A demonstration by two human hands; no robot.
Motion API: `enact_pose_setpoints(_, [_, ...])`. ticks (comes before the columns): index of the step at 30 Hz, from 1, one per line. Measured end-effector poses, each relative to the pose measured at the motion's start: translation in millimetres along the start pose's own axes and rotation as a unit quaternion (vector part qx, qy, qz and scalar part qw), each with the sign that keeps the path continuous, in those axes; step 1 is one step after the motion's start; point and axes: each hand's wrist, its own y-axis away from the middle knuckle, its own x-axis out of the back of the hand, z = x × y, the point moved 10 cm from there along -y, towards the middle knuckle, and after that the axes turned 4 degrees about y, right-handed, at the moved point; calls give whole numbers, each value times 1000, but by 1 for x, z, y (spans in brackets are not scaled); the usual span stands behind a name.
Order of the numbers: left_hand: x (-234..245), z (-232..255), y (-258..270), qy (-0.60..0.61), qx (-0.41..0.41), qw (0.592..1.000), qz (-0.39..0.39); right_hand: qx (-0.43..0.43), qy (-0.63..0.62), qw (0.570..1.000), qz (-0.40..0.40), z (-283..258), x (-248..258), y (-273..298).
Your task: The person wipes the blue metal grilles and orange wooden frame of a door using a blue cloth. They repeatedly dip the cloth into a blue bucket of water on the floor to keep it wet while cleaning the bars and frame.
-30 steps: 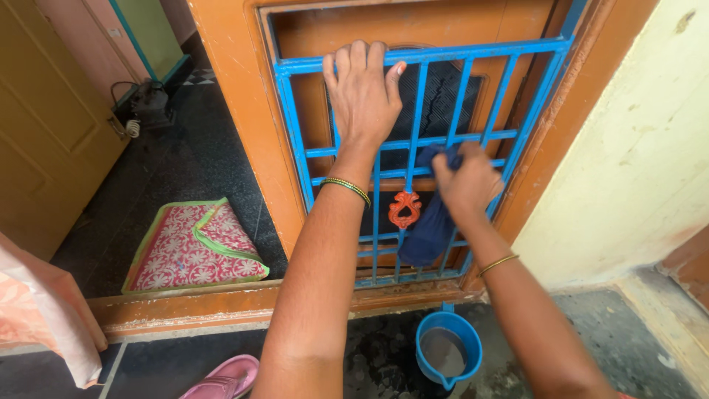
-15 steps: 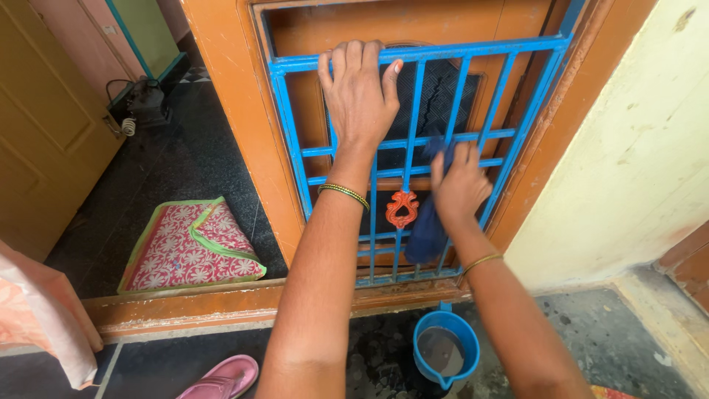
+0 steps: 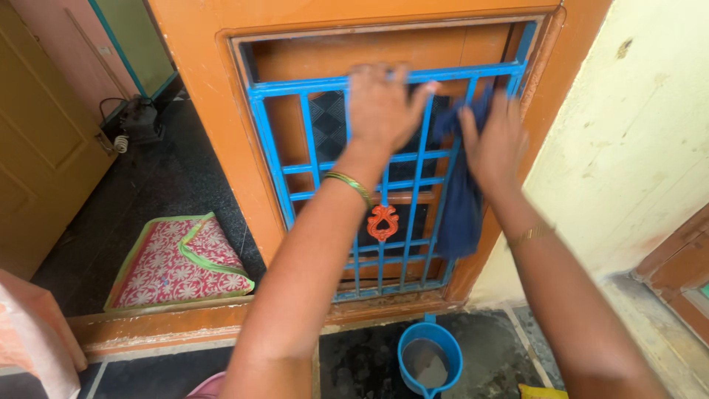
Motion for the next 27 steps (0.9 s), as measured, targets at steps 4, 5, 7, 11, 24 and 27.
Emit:
enact_pose_setpoints(4, [-23,23,-4,31,13,999,20,-13,65,998,-3,-4,-17,-29])
enact_pose_setpoints(5, [-28,25,-3,25,14,1000,10,-16,81,997,1,-6,-19,-14])
enact_pose_setpoints(7, [-32,22,0,11,10,1000,-8,-52,68,996,-27,-5,-30,30])
enact_pose_setpoints(11, [-25,22,-3,22,5,1000,12,-131,104,982,-90,13,-59,104])
enact_pose_setpoints(24, [-23,25,-4,3,-9,1000,10,-117,-6,984,-134,26,-57,146])
enact_pose_setpoints(27, [-26,24,-3,5,-8,1000,-1,-108,-18,991,-74,17,-38,85])
